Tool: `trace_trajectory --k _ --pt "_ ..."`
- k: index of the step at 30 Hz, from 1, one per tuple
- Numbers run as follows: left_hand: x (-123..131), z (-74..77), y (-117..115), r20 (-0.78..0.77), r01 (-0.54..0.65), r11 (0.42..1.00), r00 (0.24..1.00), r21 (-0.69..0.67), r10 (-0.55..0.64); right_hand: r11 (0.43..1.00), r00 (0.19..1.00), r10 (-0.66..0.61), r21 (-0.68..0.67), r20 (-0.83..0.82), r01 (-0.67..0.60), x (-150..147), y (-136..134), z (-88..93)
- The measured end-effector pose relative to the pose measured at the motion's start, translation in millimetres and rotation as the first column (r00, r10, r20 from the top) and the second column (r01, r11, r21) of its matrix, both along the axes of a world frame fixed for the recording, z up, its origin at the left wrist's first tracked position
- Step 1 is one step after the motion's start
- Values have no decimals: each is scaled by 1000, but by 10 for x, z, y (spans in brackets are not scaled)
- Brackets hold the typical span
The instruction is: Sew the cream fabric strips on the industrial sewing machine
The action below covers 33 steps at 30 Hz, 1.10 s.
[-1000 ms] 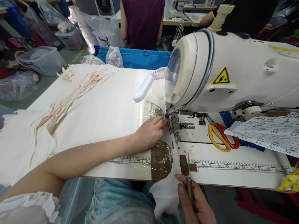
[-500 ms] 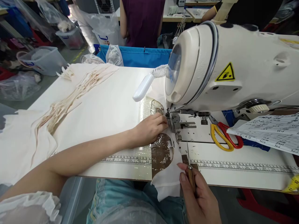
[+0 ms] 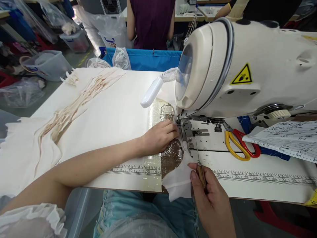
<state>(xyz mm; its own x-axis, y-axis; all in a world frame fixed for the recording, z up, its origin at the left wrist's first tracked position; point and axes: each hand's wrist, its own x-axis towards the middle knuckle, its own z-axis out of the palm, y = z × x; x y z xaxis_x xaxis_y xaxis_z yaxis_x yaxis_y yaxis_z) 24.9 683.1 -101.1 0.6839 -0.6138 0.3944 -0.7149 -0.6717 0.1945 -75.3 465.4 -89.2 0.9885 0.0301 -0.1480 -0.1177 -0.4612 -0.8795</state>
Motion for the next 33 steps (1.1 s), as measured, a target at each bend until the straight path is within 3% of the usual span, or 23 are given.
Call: trace_trajectory --k 8,15,27,33 --pt "-38 2 -3 44 -128 987 991 92 124 994 991 98 -59 93 -93 206 19 -86" --pt "-45 6 17 37 -7 997 999 71 4 983 982 153 -117 109 -140 310 90 29" --pt "-40 0 -27 67 -131 966 991 222 119 954 934 233 -247 270 -167 357 156 37" --pt "-34 -48 -48 102 -145 968 987 205 126 933 882 286 -318 374 -167 297 175 7"
